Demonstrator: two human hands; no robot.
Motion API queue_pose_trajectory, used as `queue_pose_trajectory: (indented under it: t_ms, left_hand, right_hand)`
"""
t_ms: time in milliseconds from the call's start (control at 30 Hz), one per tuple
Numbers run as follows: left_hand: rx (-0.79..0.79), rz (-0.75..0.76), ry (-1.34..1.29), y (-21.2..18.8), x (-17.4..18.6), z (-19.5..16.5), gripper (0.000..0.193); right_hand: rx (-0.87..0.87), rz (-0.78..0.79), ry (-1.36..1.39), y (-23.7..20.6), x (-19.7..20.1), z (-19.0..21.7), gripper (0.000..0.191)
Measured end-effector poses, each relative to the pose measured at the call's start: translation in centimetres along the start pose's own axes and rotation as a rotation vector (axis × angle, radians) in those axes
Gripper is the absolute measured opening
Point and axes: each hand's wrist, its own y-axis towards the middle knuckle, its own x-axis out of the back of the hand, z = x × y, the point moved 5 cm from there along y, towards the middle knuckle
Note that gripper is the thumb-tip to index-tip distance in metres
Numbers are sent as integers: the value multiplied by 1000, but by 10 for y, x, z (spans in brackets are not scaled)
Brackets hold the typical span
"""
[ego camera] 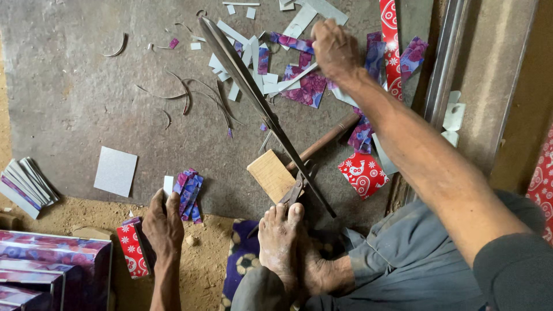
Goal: The person sits on the floor and uses a foot-operated guillotine-style cutter to trim small rectangular pieces of patterned paper. They repeatedly pick up pieces, align them against the cutter's guide, press the lever with their foot to slice, and place the trimmed pieces aside.
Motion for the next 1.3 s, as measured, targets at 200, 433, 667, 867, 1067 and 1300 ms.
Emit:
queue_pose_trajectory:
  t_ms: [200,433,667,867,1067,1300]
  left_hand:
    - [211,10,-801,-6,-5,-9,40]
    - [196,154,-1257,-3,-10,-37,26]
    - [231,334,-1049,-10,-18,-77,24]
    - [177,368,-1025,-9,-20,-113,25]
    - [129,417,-1141,-8,-5,-144,28]
    - [7,497,-1292,-24,15,-210,35]
  right_hand:
    - [161,-86,-6,-23,3,-11,35]
    - [121,-53,-172,-70,-28,4,83]
    - [-101,144,-39,-65,-32,-9,78]
    - [-245,194,212,-67,-5,-5,31]
    - [13,-93,65,-76,51,16,22]
    - [-255,42,667,-131,83,26,43]
